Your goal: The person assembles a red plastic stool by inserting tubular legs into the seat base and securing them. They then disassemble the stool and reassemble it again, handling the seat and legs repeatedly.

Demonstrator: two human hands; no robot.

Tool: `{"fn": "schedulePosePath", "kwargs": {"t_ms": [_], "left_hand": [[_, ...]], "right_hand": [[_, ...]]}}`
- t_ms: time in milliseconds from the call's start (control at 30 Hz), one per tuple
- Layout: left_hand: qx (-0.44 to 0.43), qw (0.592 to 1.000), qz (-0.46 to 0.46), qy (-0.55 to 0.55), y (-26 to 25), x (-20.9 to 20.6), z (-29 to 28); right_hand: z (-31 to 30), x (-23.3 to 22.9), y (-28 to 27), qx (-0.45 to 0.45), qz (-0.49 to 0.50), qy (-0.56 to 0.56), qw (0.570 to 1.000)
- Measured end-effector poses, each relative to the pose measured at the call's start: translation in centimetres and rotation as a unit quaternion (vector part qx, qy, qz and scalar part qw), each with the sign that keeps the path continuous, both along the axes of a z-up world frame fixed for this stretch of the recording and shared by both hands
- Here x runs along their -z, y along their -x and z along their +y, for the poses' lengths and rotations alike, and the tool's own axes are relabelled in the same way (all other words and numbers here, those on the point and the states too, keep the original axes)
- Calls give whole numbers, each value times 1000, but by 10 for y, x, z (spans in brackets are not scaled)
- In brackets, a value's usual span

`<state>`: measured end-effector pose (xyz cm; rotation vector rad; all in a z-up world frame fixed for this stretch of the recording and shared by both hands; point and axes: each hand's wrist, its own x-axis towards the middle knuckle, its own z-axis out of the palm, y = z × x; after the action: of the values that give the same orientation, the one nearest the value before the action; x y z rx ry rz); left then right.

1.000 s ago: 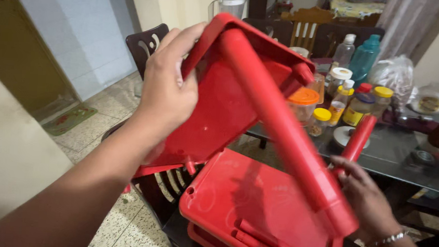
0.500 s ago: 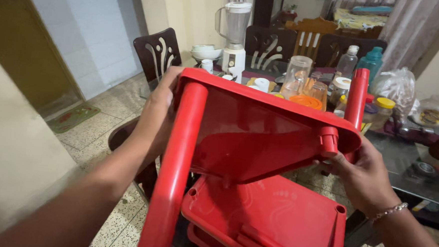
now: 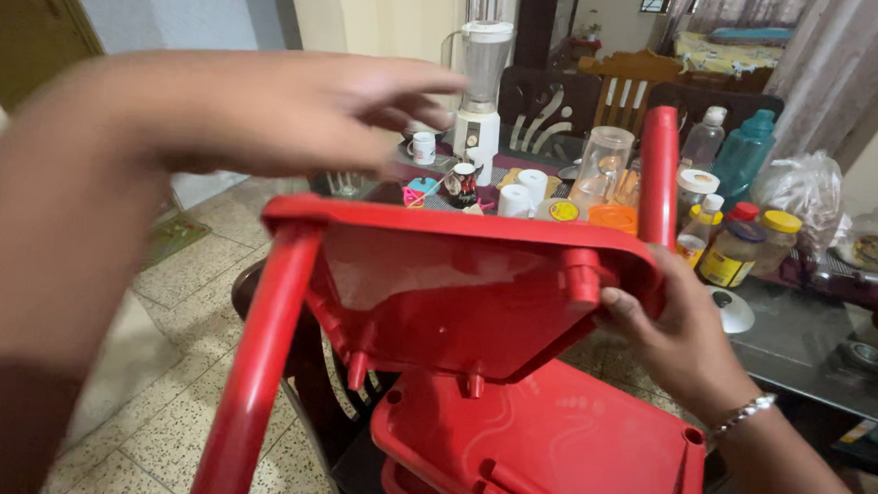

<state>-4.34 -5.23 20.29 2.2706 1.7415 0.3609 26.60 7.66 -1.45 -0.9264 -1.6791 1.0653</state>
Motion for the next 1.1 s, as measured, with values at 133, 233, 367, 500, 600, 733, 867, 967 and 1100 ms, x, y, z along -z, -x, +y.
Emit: {"fn": "schedulePosePath", "kwargs": {"t_ms": [133,233,367,500,600,733,867,967,1100], "left_hand": [[102,983,121,-92,-62,31,27],[39,984,121,-125,-74,50,35],[104,977,89,-163,-69,59,49],[113,978,67,-160,-65,70,63],[150,972,27,-176,-64,79,71],[154,975,8,-159,-60,82,79],[163,974,-2,-157,-57,85,85],[138,984,-33,-105,-61,88,85],[106,991,-42,-68,-68,86,85]], "right_hand": [[-7,-15,15,4,-77,-41,996],[-9,-22,16,-25,-37,-2,999],[-8,-21,12,-48,15,26,998],[-9,-17,-2,17,-22,48,998],[-14,-18,-21,-16,-32,-81,996],[-29,-26,-48,-8,-58,-82,995],[-54,-28,-68,125,-166,-65,976],[-69,-29,-72,145,-172,-13,974],[-84,-28,-75,254,-423,-37,869]]}}
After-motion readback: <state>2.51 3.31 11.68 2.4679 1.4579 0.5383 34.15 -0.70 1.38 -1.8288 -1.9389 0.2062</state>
